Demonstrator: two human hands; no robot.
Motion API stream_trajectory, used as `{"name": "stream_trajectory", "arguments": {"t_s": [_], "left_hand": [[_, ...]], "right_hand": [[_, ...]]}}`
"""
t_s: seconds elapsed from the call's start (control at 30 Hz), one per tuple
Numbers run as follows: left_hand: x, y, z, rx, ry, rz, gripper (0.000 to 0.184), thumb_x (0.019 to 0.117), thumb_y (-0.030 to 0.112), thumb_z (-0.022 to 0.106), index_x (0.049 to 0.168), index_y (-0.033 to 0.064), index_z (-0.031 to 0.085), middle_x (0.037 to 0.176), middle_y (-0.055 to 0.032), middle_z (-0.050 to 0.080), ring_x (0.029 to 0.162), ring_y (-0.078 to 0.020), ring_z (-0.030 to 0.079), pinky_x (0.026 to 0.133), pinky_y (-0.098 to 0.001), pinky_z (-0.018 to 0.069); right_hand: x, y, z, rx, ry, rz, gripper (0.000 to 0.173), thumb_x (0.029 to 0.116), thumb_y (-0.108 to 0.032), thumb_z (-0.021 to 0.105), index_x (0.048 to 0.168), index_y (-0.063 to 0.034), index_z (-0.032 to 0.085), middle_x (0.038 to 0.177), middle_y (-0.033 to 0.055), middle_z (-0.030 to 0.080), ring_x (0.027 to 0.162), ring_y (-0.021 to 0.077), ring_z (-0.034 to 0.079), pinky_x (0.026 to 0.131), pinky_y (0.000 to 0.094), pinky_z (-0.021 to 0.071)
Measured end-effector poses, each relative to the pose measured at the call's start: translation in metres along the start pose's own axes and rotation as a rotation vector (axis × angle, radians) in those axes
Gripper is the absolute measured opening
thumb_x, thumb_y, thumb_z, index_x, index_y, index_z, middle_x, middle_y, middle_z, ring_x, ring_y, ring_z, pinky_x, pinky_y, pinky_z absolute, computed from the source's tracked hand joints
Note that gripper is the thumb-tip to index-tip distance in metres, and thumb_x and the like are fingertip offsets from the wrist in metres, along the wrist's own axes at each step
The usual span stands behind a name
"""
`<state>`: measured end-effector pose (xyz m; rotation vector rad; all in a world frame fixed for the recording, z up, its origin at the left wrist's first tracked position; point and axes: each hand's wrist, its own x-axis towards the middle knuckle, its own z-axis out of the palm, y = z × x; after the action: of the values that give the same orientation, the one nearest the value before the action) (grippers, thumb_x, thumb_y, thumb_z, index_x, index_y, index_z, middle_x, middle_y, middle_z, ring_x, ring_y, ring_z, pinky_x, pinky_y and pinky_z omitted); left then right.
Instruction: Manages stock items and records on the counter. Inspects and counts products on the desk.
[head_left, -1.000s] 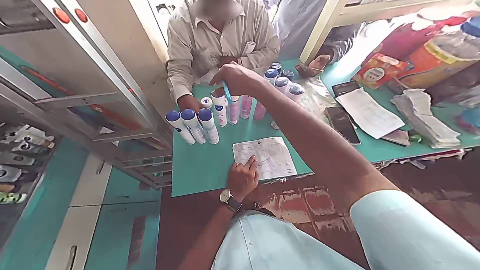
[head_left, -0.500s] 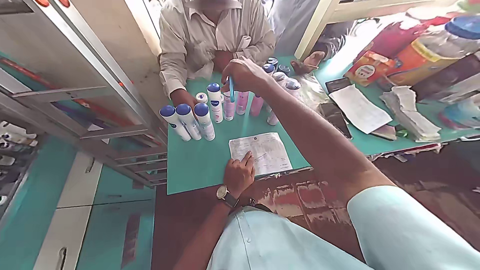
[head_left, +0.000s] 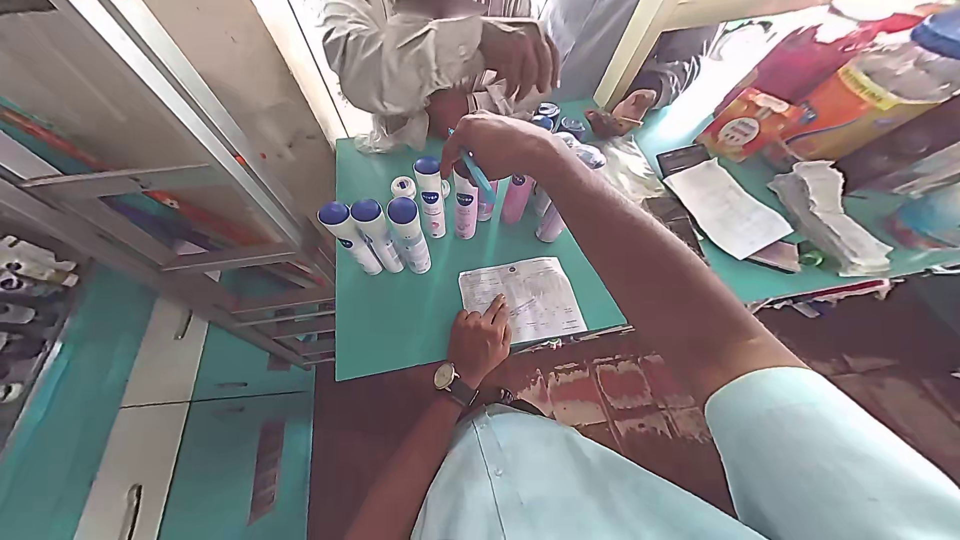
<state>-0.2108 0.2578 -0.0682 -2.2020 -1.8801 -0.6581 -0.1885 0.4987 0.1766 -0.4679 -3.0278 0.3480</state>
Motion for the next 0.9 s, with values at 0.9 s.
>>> {"name": "stream_trajectory", "arguments": {"t_s": [0.9], "left_hand": [[-0.001,0.0,0.0,0.0,0.016,-0.004,0.035,0.0946,0.022,0.053,0.119,0.0181,0.078,0.134,0.0064,0.07,0.069,-0.0157,0.069,0.066,-0.0373,0.0523]], "right_hand": [[-0.019,0.045,0.004,-0.138,0.113,0.305,0.021,0.0931,-0.027,0.07,0.107,-0.0119,0.076,0.106,0.0131,0.073,0.104,0.0355,0.068,0.089,0.0596,0.0521]]}}
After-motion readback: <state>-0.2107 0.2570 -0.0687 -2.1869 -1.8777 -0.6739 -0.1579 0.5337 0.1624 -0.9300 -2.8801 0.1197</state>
